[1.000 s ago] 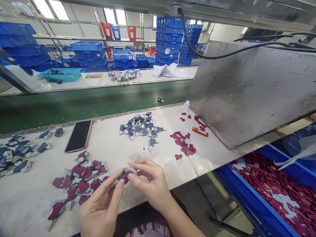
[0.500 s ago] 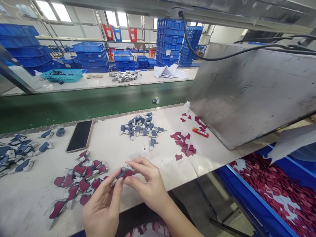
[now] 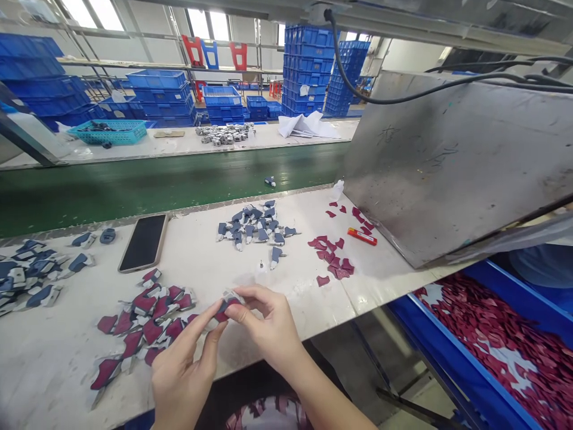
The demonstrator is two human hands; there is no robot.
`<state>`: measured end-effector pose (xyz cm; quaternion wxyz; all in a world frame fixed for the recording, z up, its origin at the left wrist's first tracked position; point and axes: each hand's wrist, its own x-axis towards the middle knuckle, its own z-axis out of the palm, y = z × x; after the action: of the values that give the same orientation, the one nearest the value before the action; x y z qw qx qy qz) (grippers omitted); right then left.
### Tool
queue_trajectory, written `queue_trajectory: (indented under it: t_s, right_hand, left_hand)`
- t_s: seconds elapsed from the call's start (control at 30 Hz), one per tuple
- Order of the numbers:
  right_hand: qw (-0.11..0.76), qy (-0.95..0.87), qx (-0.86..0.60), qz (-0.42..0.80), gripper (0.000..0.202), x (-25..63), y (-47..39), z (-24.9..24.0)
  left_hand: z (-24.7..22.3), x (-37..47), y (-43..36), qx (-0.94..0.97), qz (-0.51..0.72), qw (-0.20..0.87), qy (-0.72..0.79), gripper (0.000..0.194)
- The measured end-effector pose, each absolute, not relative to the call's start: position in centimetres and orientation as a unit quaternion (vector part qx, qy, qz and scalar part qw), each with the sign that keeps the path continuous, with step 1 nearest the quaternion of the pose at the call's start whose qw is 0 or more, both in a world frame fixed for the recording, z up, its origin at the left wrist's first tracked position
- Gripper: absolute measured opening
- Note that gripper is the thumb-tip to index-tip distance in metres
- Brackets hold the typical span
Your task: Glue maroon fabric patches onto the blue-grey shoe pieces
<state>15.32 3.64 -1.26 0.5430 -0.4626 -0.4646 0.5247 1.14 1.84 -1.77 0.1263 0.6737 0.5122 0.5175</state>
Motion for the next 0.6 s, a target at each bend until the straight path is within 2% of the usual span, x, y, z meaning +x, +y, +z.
queue_trajectory:
  t_s: [0.07,0.17,0.3,0.6]
  right_hand:
    - [0.535,-0.524,-0.468,0.469,0.036,15.8,3.5,-1.1]
    - [0.538,-0.639,-0.453,0.310,0.049,16.6,3.6,-0.6]
    - [0.522,-0.744,-0.390,0.148,0.033,17.7,3.9,0.1]
    - [0.459,-0.797,-0.367,0.137,0.031,17.9,3.9,-0.1]
  left_hand:
    - [-1.4,1.0,1.7,0.626,0.510,0.185,0.560,0.022]
    - [-0.4,1.0,1.2,0.553,0.484,0.299,0.608,0.030]
    - [1.1,1.3,0.8,0.495,0.495,0.408,0.586,0.034]
    - [1.6,0.5,1.2,0.480,0.455,0.526,0.534,0.031]
